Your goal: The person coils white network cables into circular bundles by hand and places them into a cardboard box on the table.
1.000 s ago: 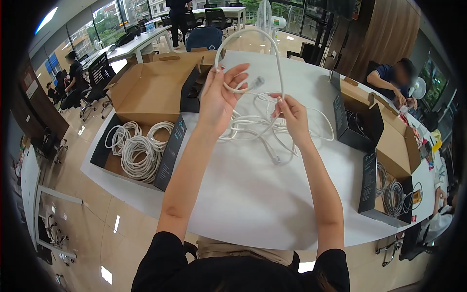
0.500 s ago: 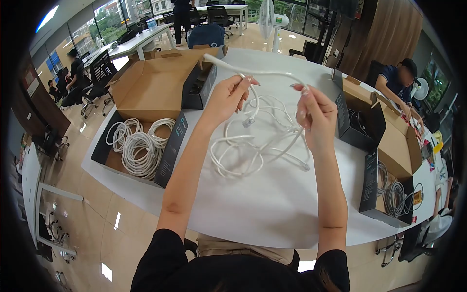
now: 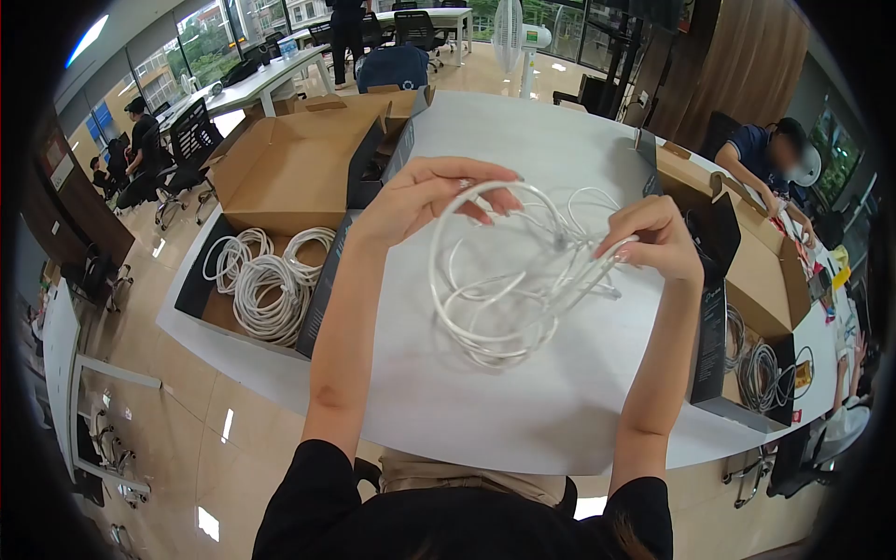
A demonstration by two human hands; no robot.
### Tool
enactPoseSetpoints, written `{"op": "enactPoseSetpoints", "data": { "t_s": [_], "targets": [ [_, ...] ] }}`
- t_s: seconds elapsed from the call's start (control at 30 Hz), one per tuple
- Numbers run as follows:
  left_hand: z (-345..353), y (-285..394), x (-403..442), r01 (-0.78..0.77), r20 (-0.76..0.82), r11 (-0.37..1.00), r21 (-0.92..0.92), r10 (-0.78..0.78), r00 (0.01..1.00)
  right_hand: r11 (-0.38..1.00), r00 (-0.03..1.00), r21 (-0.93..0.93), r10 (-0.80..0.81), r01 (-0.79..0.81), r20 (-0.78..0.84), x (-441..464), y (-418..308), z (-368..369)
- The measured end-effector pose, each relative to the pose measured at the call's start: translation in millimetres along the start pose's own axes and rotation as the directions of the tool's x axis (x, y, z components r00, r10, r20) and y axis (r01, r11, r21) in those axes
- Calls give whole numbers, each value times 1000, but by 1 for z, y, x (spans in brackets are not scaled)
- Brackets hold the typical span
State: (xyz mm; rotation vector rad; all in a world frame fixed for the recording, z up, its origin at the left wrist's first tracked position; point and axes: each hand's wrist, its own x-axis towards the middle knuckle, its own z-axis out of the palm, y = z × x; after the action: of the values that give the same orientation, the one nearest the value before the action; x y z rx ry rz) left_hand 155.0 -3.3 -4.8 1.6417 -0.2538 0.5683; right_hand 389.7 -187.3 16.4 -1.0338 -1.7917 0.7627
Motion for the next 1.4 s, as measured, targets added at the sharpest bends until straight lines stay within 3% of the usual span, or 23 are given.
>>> {"op": "enactPoseSetpoints", "data": {
  "t_s": [0.03,0.07,0.17,0.27,0.47,0.57,0.67,0.8,0.93,1.03,1.07,1.17,1.23,1.27,1.37,1.4],
  "targets": [
    [0,2,0,12,101,997,-70,-4,995,1000,1000,11,-6,6,-18,-3,0,-3],
    [4,3,1,44,78,992,-117,-35,996,1000,999,-6,-16,15,-36,-7,3,-5],
    [12,2,5,169,-56,985,-39,-171,984,991,993,-63,115,-116,-31,-13,-3,-9],
    [31,5,7,283,-101,937,205,-267,958,971,979,-128,203,-204,-19,-18,-3,-14],
    [37,-13,14,234,24,940,250,-247,969,855,888,-312,307,-415,-341,-28,-7,-20],
    [42,-17,14,302,-9,889,345,-318,948,831,832,-342,230,-438,-505,-28,-6,-18],
    [46,-29,15,295,29,890,346,-325,945,768,829,-517,33,-379,-559,-25,-2,-11],
    [58,-48,19,337,-12,921,198,-341,940,498,768,-744,-213,-446,-603,-8,-27,29],
    [61,-58,26,303,-96,952,-47,-306,947,305,698,-894,-559,-329,-448,15,-6,54],
    [64,-53,27,239,-169,946,-220,-279,945,261,646,-870,-587,-419,-488,26,10,75],
    [65,-50,26,215,-185,939,-270,-270,945,314,610,-857,-603,-409,-513,29,16,78],
    [71,-50,28,234,-255,957,-173,-273,928,578,568,-739,-498,-346,-655,33,16,80],
    [71,-47,28,167,-185,984,-61,-176,967,901,566,-330,-123,-280,-815,31,12,71],
    [71,-47,28,129,-144,992,-7,-128,981,966,575,-76,82,-246,-814,29,10,63],
    [70,-46,27,78,-154,996,-40,-83,985,921,680,364,358,-143,-639,20,5,41],
    [66,-52,27,65,-162,994,-85,-78,984,894,728,416,396,-167,-559,19,4,37]
  ]
}}
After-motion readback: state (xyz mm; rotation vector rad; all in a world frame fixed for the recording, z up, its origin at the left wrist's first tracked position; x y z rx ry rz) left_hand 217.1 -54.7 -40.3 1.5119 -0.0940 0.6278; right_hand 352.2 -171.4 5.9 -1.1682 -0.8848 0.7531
